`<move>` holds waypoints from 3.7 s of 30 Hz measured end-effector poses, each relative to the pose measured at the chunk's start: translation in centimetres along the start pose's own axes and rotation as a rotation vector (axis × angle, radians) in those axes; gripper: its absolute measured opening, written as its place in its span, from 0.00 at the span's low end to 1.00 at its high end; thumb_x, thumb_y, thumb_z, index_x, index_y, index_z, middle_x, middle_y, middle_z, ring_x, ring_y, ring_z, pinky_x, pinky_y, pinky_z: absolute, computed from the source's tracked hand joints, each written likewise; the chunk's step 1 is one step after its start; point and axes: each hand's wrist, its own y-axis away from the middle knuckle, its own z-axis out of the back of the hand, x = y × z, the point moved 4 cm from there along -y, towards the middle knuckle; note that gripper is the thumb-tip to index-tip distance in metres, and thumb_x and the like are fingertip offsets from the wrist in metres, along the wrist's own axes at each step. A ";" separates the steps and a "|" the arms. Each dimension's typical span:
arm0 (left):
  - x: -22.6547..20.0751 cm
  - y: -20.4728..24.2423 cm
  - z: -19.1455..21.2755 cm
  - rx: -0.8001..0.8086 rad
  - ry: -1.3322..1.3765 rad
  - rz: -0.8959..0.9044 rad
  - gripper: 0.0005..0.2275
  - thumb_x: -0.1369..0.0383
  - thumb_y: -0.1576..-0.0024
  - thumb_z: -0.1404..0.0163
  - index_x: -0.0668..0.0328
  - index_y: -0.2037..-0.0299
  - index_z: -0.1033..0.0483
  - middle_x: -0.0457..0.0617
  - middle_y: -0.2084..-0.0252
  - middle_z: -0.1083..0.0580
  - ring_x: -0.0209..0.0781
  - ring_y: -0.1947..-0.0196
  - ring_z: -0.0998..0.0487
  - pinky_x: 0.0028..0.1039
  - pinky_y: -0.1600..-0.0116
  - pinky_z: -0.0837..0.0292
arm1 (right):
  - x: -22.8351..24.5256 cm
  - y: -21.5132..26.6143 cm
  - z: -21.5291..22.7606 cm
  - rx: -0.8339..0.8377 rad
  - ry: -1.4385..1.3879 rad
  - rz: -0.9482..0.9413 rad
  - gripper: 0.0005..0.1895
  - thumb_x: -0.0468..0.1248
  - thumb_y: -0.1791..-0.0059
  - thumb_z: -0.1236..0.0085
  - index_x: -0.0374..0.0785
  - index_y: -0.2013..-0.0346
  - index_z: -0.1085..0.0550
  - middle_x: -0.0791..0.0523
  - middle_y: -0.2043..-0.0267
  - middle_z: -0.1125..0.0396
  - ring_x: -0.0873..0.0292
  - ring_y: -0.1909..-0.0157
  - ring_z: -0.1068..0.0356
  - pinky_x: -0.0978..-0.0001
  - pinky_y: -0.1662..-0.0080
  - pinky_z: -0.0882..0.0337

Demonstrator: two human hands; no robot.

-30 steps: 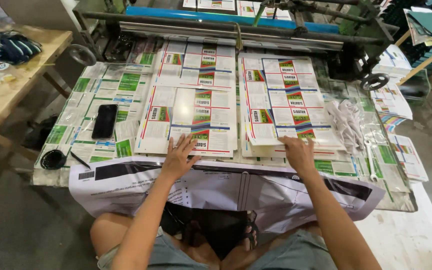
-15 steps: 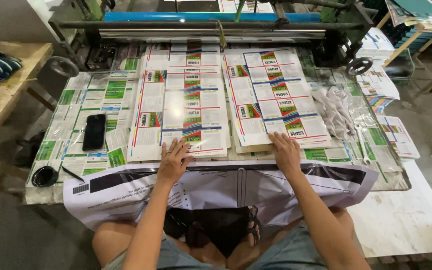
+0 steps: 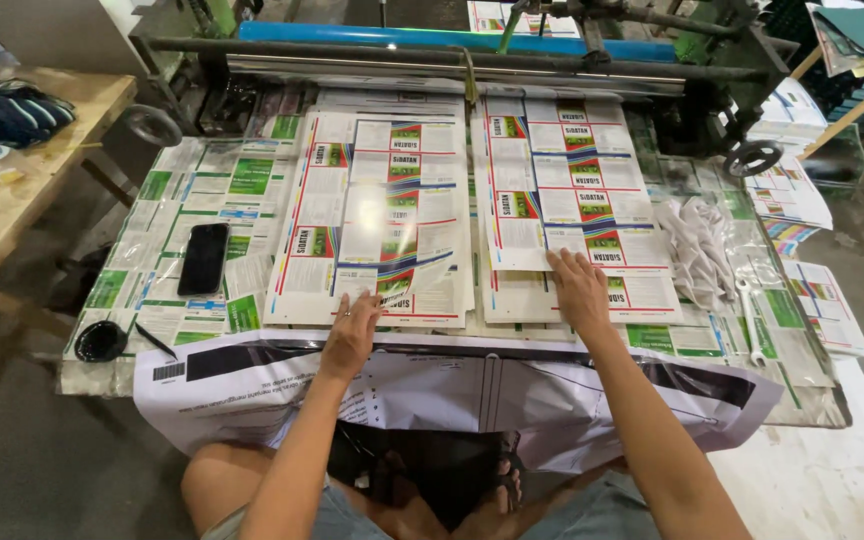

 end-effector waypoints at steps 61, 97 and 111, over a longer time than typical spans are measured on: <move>4.8 -8.6 -5.0 0.116 0.036 0.227 0.15 0.72 0.39 0.50 0.59 0.42 0.27 0.49 0.53 0.21 0.55 0.39 0.25 0.58 0.33 0.42 | 1.9 7.3 5.4 -0.244 -0.007 0.282 0.13 0.31 0.48 0.47 0.43 0.49 0.25 0.60 0.45 0.25 0.60 0.40 0.27 0.57 0.31 0.43; -0.1 -2.8 -1.2 0.214 -0.130 0.075 0.24 0.55 0.43 0.46 0.59 0.39 0.29 0.58 0.28 0.38 0.62 0.27 0.41 0.65 0.29 0.57 | 2.4 7.1 6.8 -0.248 -0.061 0.290 0.04 0.38 0.53 0.36 0.47 0.64 0.21 0.63 0.61 0.24 0.61 0.56 0.27 0.60 0.47 0.39; -0.6 -2.3 -0.3 0.224 -0.057 0.053 0.30 0.47 0.46 0.43 0.59 0.39 0.27 0.54 0.31 0.33 0.56 0.28 0.39 0.53 0.25 0.56 | 4.3 6.9 6.4 -0.299 -0.062 0.119 0.07 0.36 0.52 0.38 0.45 0.59 0.23 0.58 0.52 0.24 0.54 0.44 0.27 0.56 0.42 0.37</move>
